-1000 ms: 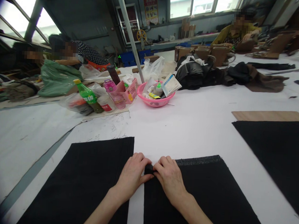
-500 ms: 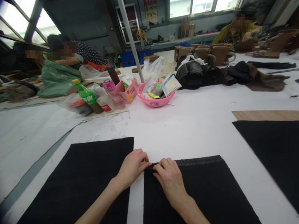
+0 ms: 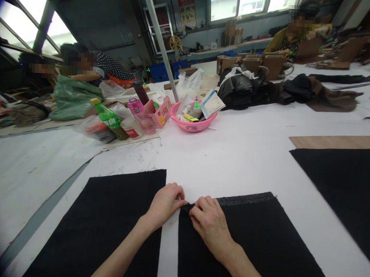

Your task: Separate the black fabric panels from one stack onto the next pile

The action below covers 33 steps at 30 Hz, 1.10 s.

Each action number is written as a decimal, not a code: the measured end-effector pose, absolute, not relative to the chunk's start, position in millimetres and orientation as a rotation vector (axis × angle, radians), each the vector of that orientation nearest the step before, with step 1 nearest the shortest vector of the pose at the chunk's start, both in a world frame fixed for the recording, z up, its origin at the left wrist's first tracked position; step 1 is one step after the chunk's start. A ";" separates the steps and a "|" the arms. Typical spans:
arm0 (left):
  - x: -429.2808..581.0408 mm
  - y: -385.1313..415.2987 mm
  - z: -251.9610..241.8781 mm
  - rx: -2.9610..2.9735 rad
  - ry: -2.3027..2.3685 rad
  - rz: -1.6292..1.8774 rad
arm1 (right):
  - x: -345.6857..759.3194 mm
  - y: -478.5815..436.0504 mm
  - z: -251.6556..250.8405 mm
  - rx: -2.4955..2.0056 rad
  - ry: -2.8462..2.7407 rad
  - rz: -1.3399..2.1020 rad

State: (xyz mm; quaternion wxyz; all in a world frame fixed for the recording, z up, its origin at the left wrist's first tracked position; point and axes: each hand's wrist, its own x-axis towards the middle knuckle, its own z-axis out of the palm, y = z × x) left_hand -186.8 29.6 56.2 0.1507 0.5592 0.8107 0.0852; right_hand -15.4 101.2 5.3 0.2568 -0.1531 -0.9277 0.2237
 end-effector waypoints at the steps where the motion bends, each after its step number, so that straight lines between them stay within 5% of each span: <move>1: -186.7 30.0 56.3 1.600 2.331 0.243 | -15.0 101.1 5.2 -0.397 -2.513 0.602; 33: -191.4 22.7 59.0 1.605 2.293 0.463 | -13.3 104.1 5.0 -0.497 -2.497 0.696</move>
